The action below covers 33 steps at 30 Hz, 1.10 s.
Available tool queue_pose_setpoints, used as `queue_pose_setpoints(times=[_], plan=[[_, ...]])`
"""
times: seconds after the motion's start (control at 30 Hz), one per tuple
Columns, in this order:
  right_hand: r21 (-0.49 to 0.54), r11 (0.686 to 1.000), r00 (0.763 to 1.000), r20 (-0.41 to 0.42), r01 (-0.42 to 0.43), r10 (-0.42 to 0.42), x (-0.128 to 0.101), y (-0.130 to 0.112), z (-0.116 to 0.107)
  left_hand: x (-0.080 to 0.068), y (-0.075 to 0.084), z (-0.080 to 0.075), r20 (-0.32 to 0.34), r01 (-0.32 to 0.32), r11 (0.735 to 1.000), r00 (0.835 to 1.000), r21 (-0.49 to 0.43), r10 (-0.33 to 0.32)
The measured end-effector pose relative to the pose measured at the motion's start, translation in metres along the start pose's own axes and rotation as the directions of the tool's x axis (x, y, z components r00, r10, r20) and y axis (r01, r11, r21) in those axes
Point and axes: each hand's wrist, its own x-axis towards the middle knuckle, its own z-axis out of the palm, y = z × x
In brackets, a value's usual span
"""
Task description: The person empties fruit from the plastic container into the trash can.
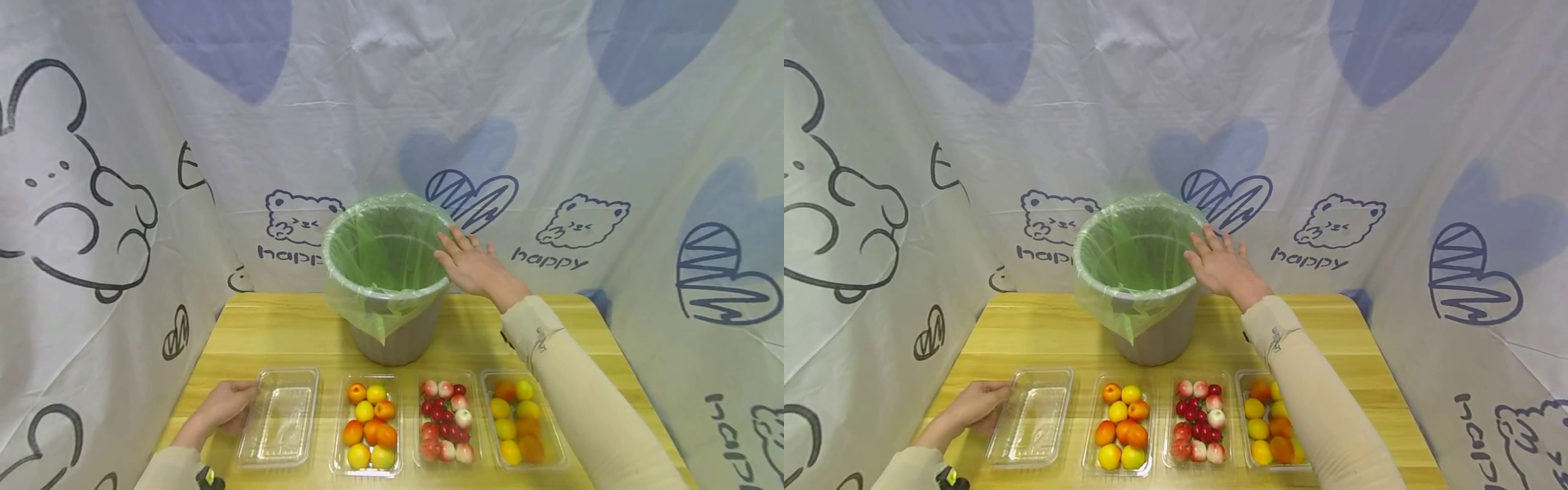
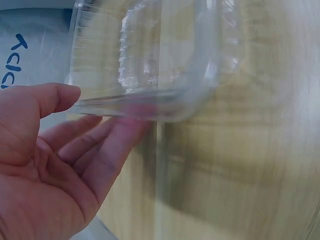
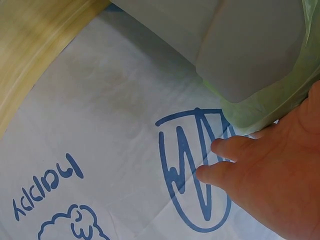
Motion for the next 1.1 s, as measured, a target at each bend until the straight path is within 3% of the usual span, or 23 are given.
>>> queue_pose_setpoints(times=[0.17,0.3,0.37,0.53,0.7,0.93,1.1], plan=[[0.001,1.0,1.0,0.006,0.004,-0.004,0.001,0.001,0.0,-0.001,0.006,-0.004,-0.032,-0.062,0.985,0.997,0.162,0.068],[0.013,1.0,1.0,0.006,0.01,-0.01,0.0,0.001,0.0,-0.003,0.021,-0.01,-0.094,-0.125,0.945,0.983,0.303,0.16],[0.017,1.0,1.0,0.003,0.013,-0.013,0.0,0.002,0.0,-0.005,0.032,-0.011,-0.126,-0.152,0.935,0.971,0.32,0.201],[0.015,1.0,1.0,0.001,0.015,-0.016,-0.001,0.002,0.001,-0.013,0.056,-0.002,-0.147,-0.176,0.965,0.968,0.194,0.206],[0.023,1.0,1.0,0.003,0.014,-0.014,-0.001,0.002,0.0,-0.018,0.074,0.014,-0.069,-0.185,0.983,0.981,-0.018,0.184],[0.021,1.0,1.0,0.007,0.018,-0.018,-0.001,0.001,-0.001,-0.022,0.086,0.037,0.037,-0.189,0.978,0.981,-0.086,0.193],[0.027,0.999,1.0,0.008,0.018,-0.019,0.0,0.001,0.0,-0.022,0.088,0.052,0.072,-0.189,0.975,0.978,-0.116,0.198]])
